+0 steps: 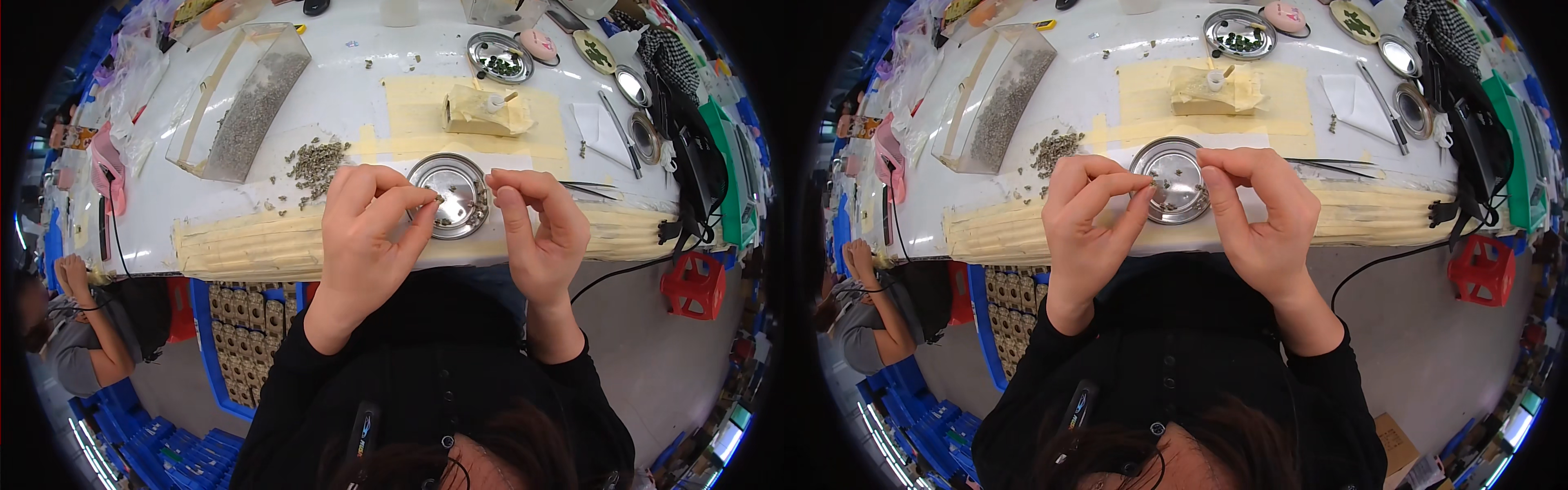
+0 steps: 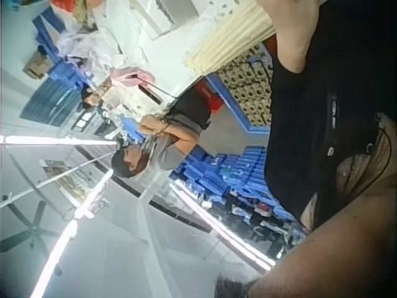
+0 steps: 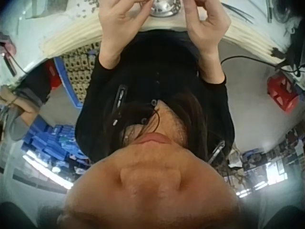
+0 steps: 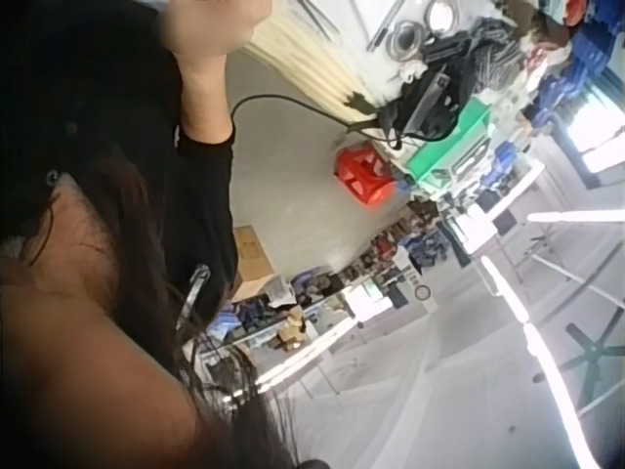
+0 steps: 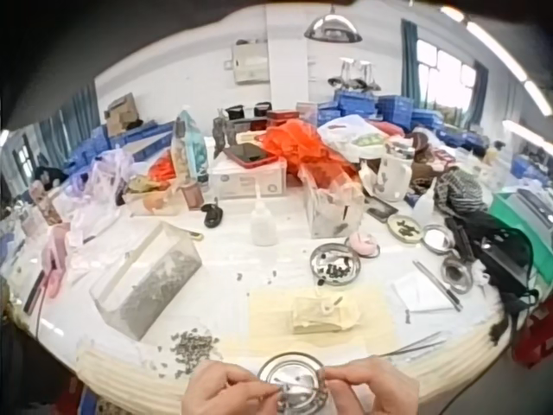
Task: Assembling small metal pins or wires into a circular plastic component base.
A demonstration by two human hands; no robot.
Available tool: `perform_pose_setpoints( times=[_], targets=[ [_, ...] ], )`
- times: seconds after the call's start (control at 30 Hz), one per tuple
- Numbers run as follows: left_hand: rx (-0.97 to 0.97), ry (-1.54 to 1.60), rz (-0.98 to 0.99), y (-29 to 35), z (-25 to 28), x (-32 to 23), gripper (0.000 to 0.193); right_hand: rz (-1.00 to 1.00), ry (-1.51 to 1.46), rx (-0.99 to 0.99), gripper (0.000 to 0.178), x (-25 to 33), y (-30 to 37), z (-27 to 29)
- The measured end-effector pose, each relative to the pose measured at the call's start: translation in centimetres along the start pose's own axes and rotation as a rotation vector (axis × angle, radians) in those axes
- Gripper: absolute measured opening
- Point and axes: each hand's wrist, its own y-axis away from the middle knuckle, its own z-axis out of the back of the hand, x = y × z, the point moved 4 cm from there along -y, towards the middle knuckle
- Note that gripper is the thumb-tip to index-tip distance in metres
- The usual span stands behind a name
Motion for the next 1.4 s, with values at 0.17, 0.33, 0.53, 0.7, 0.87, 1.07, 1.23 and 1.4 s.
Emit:
perform_pose_setpoints(
  times=[0.17, 0.33, 0.53, 0.7, 0.87, 1.07, 1.23, 1.4],
  targets=[
    [0.104, -0.116, -0.005, -0.4, -0.4, 0.0, 0.016, 0.022, 0.046, -0.002, 0.010, -0.3, 0.0, 0.3],
    [-0.025, -0.153, 0.022, -0.6, 0.7, 1.0, 0.012, -0.002, 0.064, -0.012, 0.009, -0.7, 0.0, 0.6],
    [-0.183, -0.241, 0.126, -0.1, 4.9, 3.3, 0.010, -0.030, 0.048, -0.056, 0.008, -1.2, 0.0, 1.4],
    [-0.100, -0.278, 0.264, 1.2, 7.1, 4.4, 0.009, -0.041, 0.040, -0.063, 0.008, -1.6, 0.2, 1.4],
    [-0.024, -0.219, 0.275, 1.5, 7.1, 4.0, 0.010, -0.045, 0.042, -0.061, 0.008, -1.7, 0.2, 1.3],
    [0.042, -0.255, 0.190, 0.9, 5.8, 4.2, 0.009, -0.041, 0.055, -0.055, 0.008, -1.8, 0.3, 1.3],
    [0.110, -0.390, 0.118, 0.2, 5.1, 4.3, 0.009, -0.042, 0.061, -0.056, 0.008, -1.8, 0.3, 1.3],
    [-0.005, 0.107, 0.219, 0.3, 5.1, 4.2, 0.006, -0.005, 0.057, -0.053, 0.008, -1.4, 0.3, 1.1]
  ],
)
